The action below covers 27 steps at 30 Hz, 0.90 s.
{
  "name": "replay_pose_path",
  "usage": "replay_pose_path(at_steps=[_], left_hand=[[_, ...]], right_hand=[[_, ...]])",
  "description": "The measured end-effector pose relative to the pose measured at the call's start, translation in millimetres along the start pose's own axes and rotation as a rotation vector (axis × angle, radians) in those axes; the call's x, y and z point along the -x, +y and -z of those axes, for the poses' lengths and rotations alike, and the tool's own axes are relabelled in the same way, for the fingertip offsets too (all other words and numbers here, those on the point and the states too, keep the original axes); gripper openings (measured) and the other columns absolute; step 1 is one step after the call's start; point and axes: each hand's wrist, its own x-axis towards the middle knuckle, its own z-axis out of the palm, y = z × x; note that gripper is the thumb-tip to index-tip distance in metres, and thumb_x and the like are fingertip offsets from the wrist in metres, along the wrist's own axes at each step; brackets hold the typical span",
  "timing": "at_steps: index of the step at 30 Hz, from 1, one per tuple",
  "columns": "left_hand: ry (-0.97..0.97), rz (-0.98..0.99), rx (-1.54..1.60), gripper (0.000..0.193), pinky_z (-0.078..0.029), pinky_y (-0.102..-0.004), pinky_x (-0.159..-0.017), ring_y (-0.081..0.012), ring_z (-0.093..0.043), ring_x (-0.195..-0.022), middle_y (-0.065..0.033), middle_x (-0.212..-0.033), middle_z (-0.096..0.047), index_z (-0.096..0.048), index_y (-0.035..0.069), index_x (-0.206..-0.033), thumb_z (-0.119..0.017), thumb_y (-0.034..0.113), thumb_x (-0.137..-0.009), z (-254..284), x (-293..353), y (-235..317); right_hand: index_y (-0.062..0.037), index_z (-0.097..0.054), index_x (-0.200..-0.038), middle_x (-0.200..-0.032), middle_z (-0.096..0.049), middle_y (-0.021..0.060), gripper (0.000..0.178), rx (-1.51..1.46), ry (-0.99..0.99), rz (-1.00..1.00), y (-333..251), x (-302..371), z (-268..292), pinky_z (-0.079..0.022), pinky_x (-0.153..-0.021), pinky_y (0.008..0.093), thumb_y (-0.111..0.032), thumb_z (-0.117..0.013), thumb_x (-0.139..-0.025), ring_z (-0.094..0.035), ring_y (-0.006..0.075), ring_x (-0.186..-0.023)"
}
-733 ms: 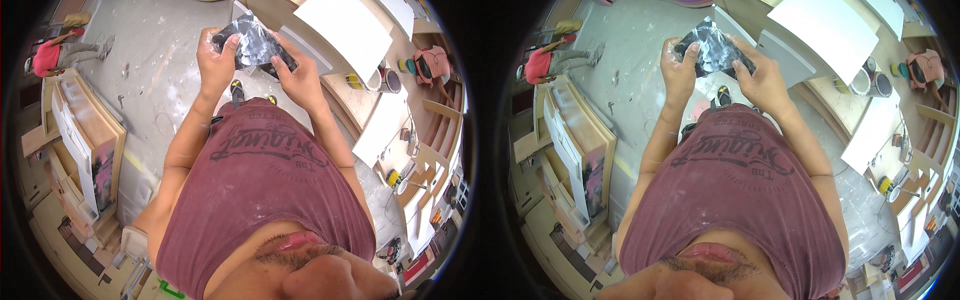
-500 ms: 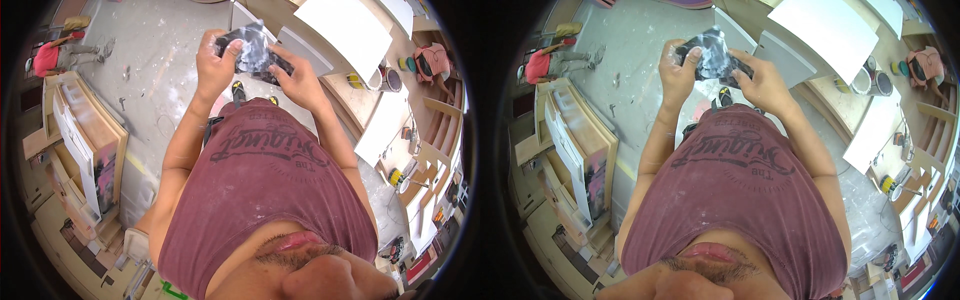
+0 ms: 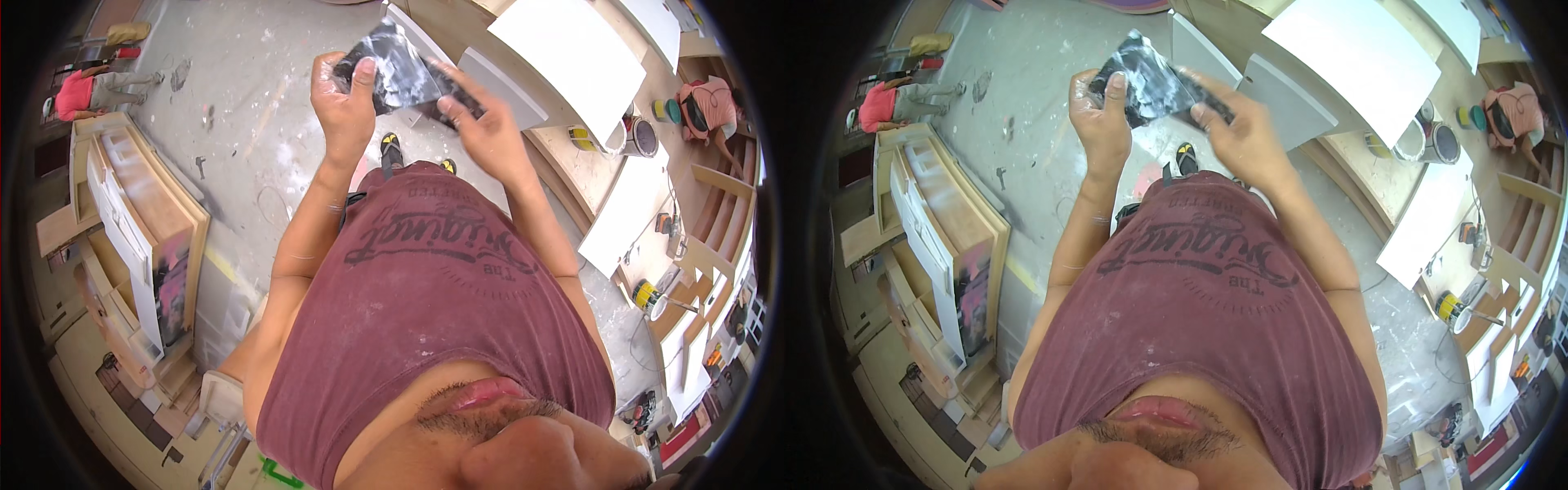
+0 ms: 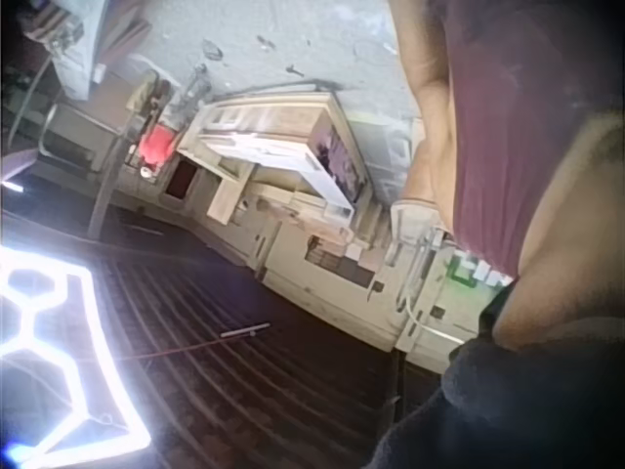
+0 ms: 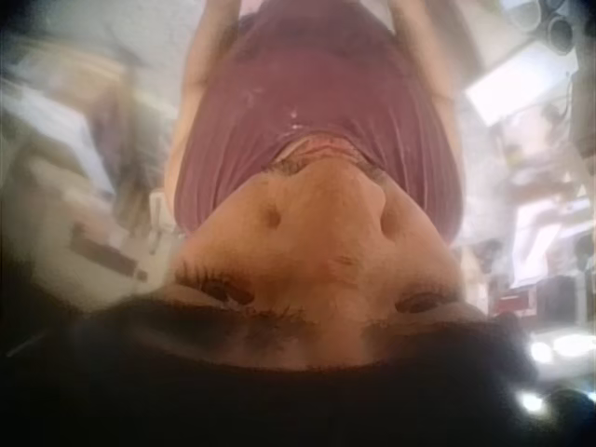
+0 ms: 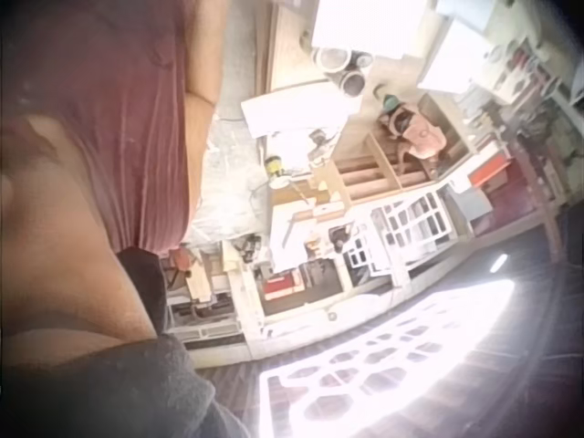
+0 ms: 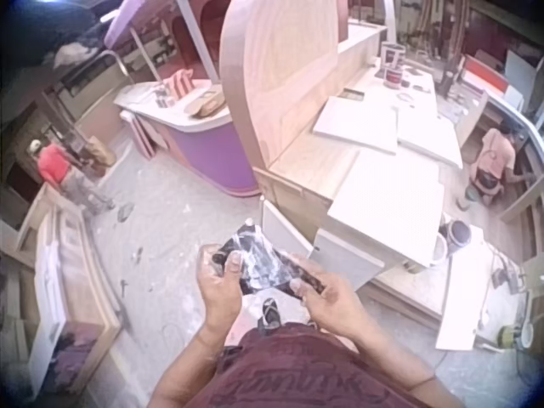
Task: The person sands the edges and surfaces of white wooden panels using pieces of sandpaper, periodically alternating between different sheets of sandpaper and touching the wood to check the surface.
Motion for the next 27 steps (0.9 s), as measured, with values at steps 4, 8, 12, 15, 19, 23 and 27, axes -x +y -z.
replay_pose_path(at_steps=[4,8,12,15,19,23,27], left_hand=[[0.154,0.208,0.333,0.026,-0.049,-0.0228,-0.071,-0.0083,-0.056,-0.079,-0.0047,-0.094,-0.061,-0.050,0.001,-0.108,-0.069,0.009,-0.092,4,-5,-7],[0.112,0.371,0.441,0.031,-0.057,-0.0354,-0.051,-0.0186,-0.067,-0.072,-0.0089,-0.092,-0.064,-0.048,0.003,-0.109,-0.071,0.014,-0.090,-11,7,-20],[0.075,0.352,0.432,0.035,-0.060,-0.0348,-0.055,-0.0186,-0.068,-0.073,-0.0099,-0.094,-0.066,-0.048,0.002,-0.110,-0.073,0.011,-0.088,-21,4,-17],[0.028,0.433,0.403,0.032,-0.053,-0.0253,-0.074,-0.0107,-0.062,-0.083,-0.0075,-0.096,-0.064,-0.049,0.000,-0.108,-0.073,0.005,-0.088,-15,0,-3],[-0.034,0.455,0.382,0.031,-0.053,-0.0252,-0.074,-0.0101,-0.061,-0.082,-0.0074,-0.095,-0.065,-0.050,-0.001,-0.108,-0.073,0.005,-0.088,-15,1,4],[0.034,0.365,0.383,0.029,-0.052,-0.0242,-0.074,-0.0094,-0.061,-0.082,-0.0068,-0.094,-0.065,-0.051,-0.001,-0.109,-0.072,0.006,-0.089,-16,3,-3],[-0.015,0.391,0.340,0.027,-0.051,-0.0231,-0.072,-0.0085,-0.060,-0.081,-0.0058,-0.093,-0.065,-0.051,0.000,-0.108,-0.071,0.006,-0.089,-17,1,5]], right_hand=[[0.0018,-0.056,-0.127,-0.112,-0.065,0.0116,0.034,-0.436,0.255,-0.182,5,-14,18,-0.053,-0.092,0.0359,-0.021,-0.053,-0.102,-0.064,0.0183,-0.101],[0.0008,-0.049,-0.128,-0.118,-0.063,0.0124,0.031,-0.789,0.297,-0.014,13,-18,6,-0.056,-0.088,0.0434,-0.016,-0.053,-0.101,-0.065,0.0232,-0.103],[-0.0032,-0.048,-0.130,-0.113,-0.063,0.0093,0.040,-0.903,0.186,-0.105,8,-10,-14,-0.056,-0.090,0.0388,-0.001,-0.063,-0.092,-0.065,0.0181,-0.099],[-0.0040,-0.044,-0.135,-0.117,-0.061,0.0091,0.048,-0.968,0.094,-0.134,4,-7,-10,-0.056,-0.090,0.0382,-0.003,-0.063,-0.092,-0.063,0.0169,-0.103],[-0.0034,-0.041,-0.138,-0.118,-0.059,0.0088,0.049,-0.727,0.038,-0.243,2,-15,-7,-0.052,-0.091,0.0337,-0.010,-0.063,-0.095,-0.059,0.0143,-0.104],[-0.0014,-0.049,-0.132,-0.115,-0.061,0.0078,0.041,-0.645,0.194,-0.107,9,-22,-14,-0.049,-0.086,0.0281,-0.016,-0.062,-0.096,-0.058,0.0106,-0.100],[0.0004,-0.060,-0.119,-0.104,-0.065,0.0042,0.031,-0.447,0.164,-0.130,4,-21,-14,-0.046,-0.081,0.0239,-0.021,-0.063,-0.097,-0.057,0.0077,-0.091]])
